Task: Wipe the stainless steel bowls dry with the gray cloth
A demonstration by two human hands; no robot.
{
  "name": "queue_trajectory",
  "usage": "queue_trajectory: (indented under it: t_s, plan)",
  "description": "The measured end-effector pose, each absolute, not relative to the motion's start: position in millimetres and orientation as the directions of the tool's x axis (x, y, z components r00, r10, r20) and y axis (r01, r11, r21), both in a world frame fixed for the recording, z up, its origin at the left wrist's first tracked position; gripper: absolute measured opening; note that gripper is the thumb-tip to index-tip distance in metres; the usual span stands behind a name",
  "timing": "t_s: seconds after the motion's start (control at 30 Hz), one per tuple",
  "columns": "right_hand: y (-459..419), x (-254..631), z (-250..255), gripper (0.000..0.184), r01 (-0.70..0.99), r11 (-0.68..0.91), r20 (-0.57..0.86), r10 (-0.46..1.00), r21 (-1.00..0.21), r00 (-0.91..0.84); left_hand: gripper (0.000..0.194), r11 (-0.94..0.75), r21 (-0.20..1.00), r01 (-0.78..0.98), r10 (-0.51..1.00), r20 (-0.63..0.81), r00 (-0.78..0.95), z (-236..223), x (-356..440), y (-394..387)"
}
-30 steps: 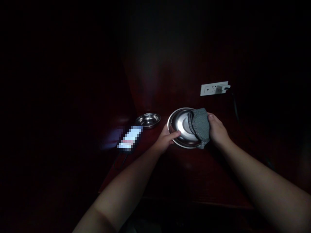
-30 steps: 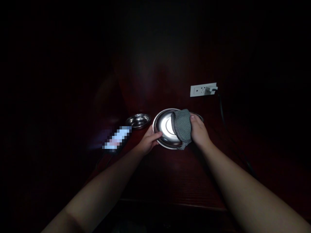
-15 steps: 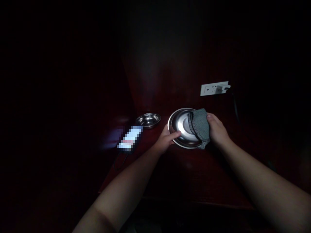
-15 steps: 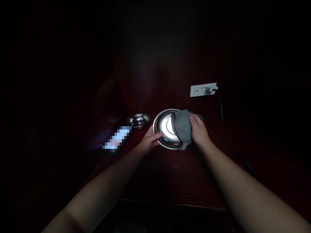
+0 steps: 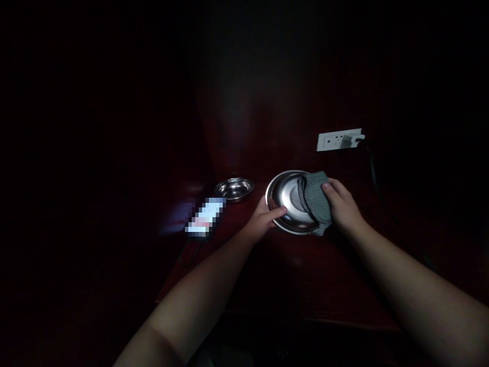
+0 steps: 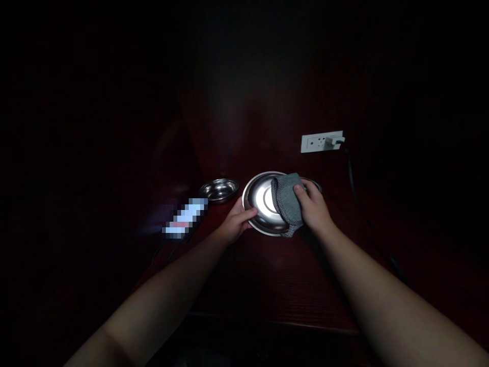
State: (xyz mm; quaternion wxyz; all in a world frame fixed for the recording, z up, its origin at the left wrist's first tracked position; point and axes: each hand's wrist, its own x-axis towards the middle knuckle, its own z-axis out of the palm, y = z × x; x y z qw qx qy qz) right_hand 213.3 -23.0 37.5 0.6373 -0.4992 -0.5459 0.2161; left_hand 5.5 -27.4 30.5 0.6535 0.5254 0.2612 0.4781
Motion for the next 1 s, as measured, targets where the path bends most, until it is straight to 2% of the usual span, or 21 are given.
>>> queue_trajectory:
  t_s: [0.3,0.77,1.0]
  plan:
    - [-22.9,212.4,36.6,0.041,0.263,0.418,0.484,0.827,-0.870,0.286,0.071,-0.023,0.926,-0.378,0.905,0.180,0.386,35.2,5.7,-27.4]
    - [-26.0,209.1,40.3,0.040,0.263,0.431,0.493,0.833,-0.863,0.252,0.053,-0.067,0.904,-0.423,0.927,0.214,0.310,35.2,4.5,-22.0]
    - [-23.6,209.8,37.8,0.039,0.141,0.396,0.420,0.851,-0.907,0.313,0.048,0.014,0.842,-0.539,0.915,0.206,0.346,41.5,3.9,-30.0]
